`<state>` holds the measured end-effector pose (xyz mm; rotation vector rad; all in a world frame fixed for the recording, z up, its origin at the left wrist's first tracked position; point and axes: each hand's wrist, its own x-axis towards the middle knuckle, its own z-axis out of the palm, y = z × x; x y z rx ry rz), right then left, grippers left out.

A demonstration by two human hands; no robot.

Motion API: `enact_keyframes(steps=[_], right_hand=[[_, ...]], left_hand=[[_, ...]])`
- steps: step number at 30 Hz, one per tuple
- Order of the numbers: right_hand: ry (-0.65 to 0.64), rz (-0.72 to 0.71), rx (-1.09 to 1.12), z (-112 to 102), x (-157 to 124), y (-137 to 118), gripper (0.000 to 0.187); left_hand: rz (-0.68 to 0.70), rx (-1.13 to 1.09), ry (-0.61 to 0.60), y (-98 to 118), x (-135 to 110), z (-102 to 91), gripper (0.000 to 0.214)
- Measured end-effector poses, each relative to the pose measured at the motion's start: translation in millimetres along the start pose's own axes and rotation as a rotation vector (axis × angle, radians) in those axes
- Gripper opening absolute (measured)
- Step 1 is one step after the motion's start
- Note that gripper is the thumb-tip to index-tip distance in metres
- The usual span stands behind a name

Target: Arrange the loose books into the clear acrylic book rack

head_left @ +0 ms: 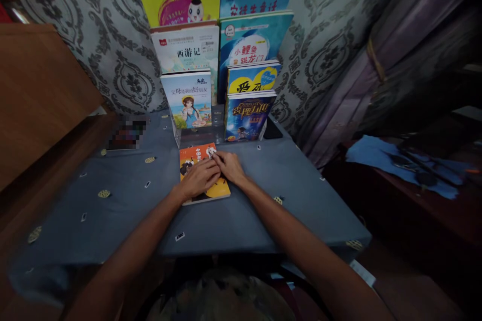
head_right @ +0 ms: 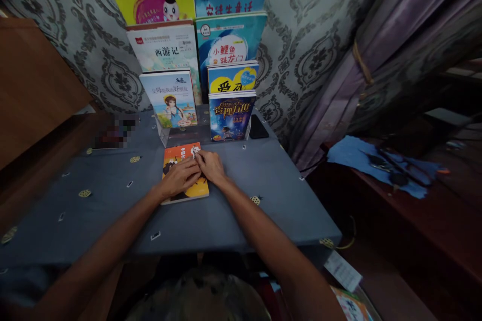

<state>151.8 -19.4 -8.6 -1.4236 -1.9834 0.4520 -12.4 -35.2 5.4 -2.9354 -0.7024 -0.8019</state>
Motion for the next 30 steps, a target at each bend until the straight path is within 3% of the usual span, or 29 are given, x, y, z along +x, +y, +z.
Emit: enact_keyframes(steps=[30], right_hand=[[-0.005, 0.003, -0.012, 0.7, 1.1, 0.8, 0.032]], left_hand=[[0.02, 0.014, 0.019, -1.7, -1.3, 1.2, 0.028]])
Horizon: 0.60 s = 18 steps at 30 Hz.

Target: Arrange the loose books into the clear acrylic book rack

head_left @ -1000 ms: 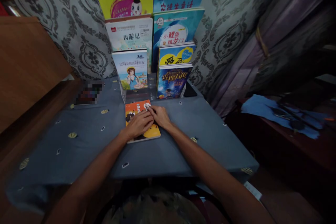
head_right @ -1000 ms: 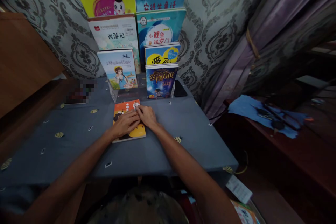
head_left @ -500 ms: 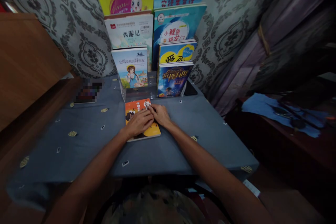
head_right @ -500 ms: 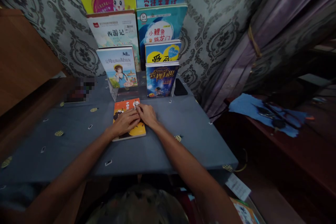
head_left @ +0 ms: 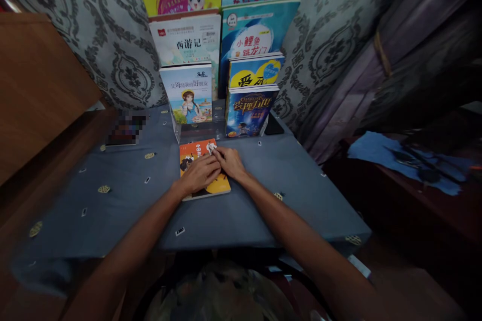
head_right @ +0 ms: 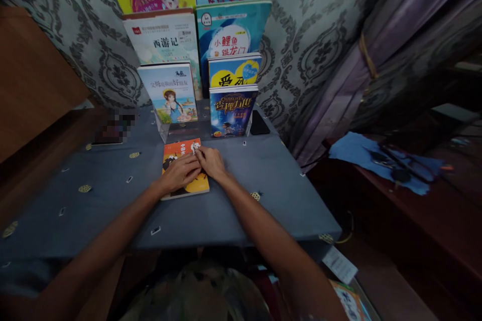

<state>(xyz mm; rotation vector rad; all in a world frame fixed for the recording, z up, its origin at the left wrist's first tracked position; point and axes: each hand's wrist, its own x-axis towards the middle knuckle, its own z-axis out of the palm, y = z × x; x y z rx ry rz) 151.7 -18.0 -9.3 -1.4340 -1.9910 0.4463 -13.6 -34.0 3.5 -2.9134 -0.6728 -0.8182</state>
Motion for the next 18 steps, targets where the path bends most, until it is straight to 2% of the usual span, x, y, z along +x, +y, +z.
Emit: enact_keyframes(steps=[18], right_hand=[[-0.004, 0.013, -0.026, -1.2, -0.2, -1.4, 0.032]], left_hand=[[-0.025, -0.035, -0.034, 1.0, 1.2, -2.3, 0.027]])
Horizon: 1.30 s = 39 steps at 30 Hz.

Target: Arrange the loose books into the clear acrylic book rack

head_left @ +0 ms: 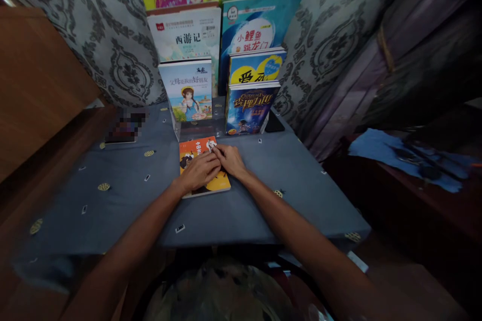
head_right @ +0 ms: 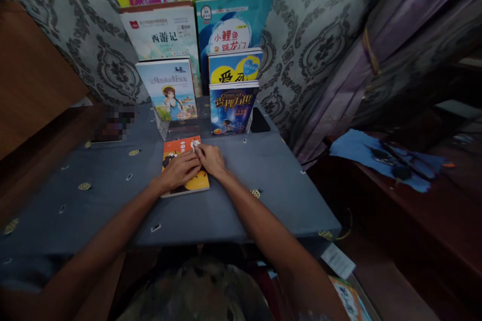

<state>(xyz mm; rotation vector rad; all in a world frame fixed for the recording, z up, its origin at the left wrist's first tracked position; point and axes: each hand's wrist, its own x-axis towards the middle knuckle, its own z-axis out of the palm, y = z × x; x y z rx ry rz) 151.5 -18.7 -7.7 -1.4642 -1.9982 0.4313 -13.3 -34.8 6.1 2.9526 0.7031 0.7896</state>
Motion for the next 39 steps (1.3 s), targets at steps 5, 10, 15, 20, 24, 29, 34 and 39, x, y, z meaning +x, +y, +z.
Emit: enact_keyframes(steps=[5, 10, 15, 20, 24, 29, 34, 39], right_hand=[[-0.005, -0.002, 0.014, -0.3, -0.1, -0.5, 0.032], [0.003, -0.012, 0.029, 0.8, 0.0, 0.4, 0.032], [0.011, -0.009, 0.056, 0.5, -0.8, 0.2, 0.032], [0.01, -0.009, 0.052, 0.2, -0.9, -0.1, 0.033], [0.0, -0.017, 0.042, 0.1, -0.7, -0.2, 0.033], [0.005, -0.007, 0.007, -0.1, -0.2, -0.7, 0.033], [0.004, -0.007, 0.017, -0.6, -0.5, -1.6, 0.033], [0.003, 0.007, 0.017, -0.8, -0.6, -2.6, 0.033]], left_hand=[[0.002, 0.01, 0.007, 0.7, 0.2, 0.1, 0.028], [-0.006, 0.005, 0.016, 0.0, -0.5, 1.7, 0.027], [-0.005, -0.002, 0.008, -0.1, -0.4, 1.1, 0.027], [-0.012, -0.008, 0.013, 0.2, 0.1, 0.8, 0.028], [0.002, -0.001, 0.027, -0.4, -0.2, 1.6, 0.027], [-0.005, -0.002, 0.006, 0.3, 0.0, 0.0, 0.026], [-0.02, -0.012, -0.013, 0.1, 0.0, 0.2, 0.026], [-0.016, -0.025, -0.005, -0.5, -0.4, 1.2, 0.026]])
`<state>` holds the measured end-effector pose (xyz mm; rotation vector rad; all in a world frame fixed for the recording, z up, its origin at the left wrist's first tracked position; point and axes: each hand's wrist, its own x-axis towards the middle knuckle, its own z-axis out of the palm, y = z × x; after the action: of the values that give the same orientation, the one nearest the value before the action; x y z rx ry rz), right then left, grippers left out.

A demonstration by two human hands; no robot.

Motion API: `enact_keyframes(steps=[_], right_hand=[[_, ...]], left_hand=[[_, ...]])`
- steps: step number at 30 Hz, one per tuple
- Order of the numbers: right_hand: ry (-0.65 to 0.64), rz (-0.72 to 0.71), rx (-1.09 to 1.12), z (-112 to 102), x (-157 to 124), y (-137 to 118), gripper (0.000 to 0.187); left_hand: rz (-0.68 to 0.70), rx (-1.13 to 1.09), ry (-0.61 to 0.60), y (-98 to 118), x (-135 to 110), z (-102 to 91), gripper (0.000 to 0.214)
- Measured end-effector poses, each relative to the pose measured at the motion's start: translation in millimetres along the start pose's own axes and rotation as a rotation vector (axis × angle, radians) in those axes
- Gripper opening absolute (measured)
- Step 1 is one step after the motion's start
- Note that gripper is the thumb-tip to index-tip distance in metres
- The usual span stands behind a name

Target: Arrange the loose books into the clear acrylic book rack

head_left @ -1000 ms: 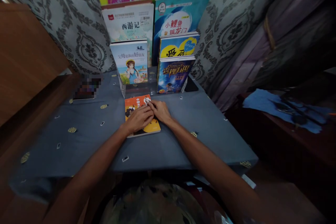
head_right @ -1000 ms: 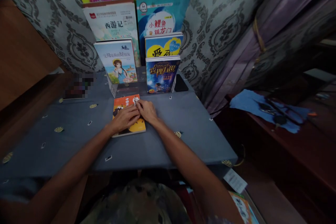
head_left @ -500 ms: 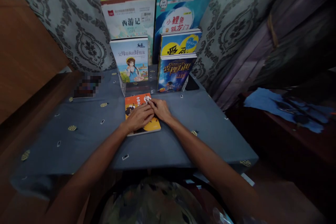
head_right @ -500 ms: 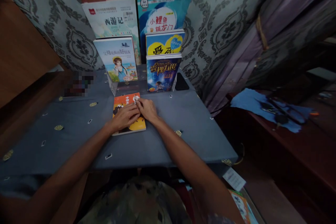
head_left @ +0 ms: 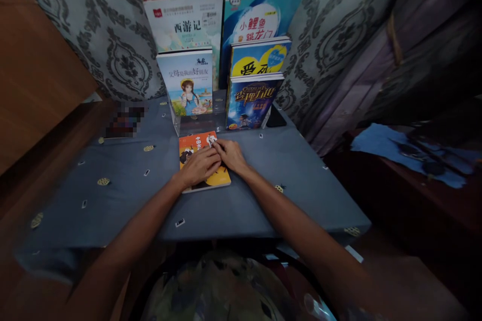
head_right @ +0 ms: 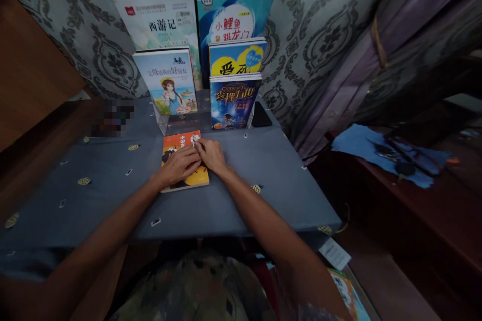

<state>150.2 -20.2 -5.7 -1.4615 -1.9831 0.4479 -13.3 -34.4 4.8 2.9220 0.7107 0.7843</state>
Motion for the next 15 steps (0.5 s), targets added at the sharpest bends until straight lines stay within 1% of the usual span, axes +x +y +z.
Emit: enact_keyframes(steps=[15], right_hand=[[-0.01, -0.006, 0.015, 0.1, 0.5, 0.5, 0.035]], left_hand=[[0.004, 0.003, 0.001, 0.3, 0.3, -0.1, 0.026]])
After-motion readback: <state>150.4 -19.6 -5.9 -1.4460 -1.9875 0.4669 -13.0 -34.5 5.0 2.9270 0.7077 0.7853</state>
